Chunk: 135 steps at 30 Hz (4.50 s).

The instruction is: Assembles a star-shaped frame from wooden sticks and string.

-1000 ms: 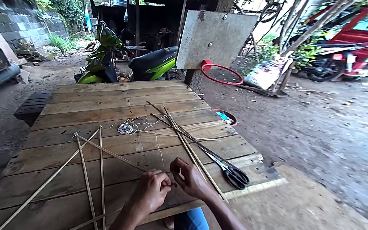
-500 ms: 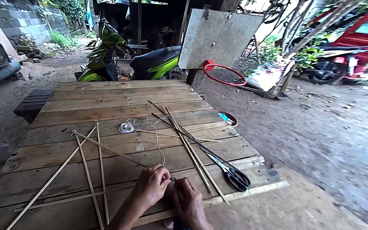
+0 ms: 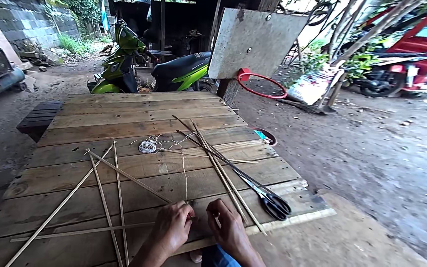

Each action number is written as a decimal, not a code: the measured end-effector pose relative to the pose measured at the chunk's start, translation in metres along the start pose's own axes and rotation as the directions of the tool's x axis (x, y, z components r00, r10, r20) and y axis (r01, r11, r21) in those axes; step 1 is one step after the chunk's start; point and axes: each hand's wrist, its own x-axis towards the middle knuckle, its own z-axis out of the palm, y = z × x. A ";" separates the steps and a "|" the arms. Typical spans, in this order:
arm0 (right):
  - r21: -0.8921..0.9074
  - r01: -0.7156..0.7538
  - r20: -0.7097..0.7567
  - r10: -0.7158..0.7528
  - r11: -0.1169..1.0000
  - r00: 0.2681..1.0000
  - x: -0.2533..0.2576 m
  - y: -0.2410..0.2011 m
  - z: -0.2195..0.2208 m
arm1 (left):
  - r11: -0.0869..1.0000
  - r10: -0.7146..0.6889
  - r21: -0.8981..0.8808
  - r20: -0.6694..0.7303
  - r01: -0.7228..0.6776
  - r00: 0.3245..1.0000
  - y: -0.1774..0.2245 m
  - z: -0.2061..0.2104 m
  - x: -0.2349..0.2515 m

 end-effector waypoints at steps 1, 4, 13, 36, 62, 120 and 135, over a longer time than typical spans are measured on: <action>-0.002 0.020 0.005 -0.020 1.000 1.000 -0.005 -0.003 0.000 | 1.000 0.000 -0.001 0.003 0.000 1.000 -0.001 0.001 0.000; 0.009 0.047 0.054 -0.047 0.999 0.997 -0.024 -0.019 -0.001 | 0.999 0.040 -0.024 -0.046 -0.041 0.998 -0.005 0.004 0.004; 0.026 -0.015 0.022 0.014 1.000 1.000 -0.035 -0.035 0.004 | 0.986 0.150 -0.052 -0.095 -0.156 0.984 -0.012 -0.001 0.016; -0.179 -0.069 -0.037 0.063 0.981 0.997 -0.009 0.009 -0.015 | 0.980 0.142 -0.107 -0.235 -0.171 0.962 -0.022 0.011 0.008; 0.243 -0.182 0.189 0.137 0.953 0.972 0.038 -0.007 -0.022 | 0.978 0.195 -0.059 -0.084 -0.200 0.977 -0.027 0.008 0.015; 0.438 0.105 0.376 -0.288 0.893 0.881 0.047 -0.019 -0.016 | 0.924 0.337 -0.057 -0.347 -0.378 0.875 -0.046 0.022 0.020; 0.279 0.245 0.443 -0.351 0.928 0.825 0.006 -0.031 -0.001 | 0.905 0.362 -0.071 -0.388 -0.419 0.848 -0.051 0.023 0.023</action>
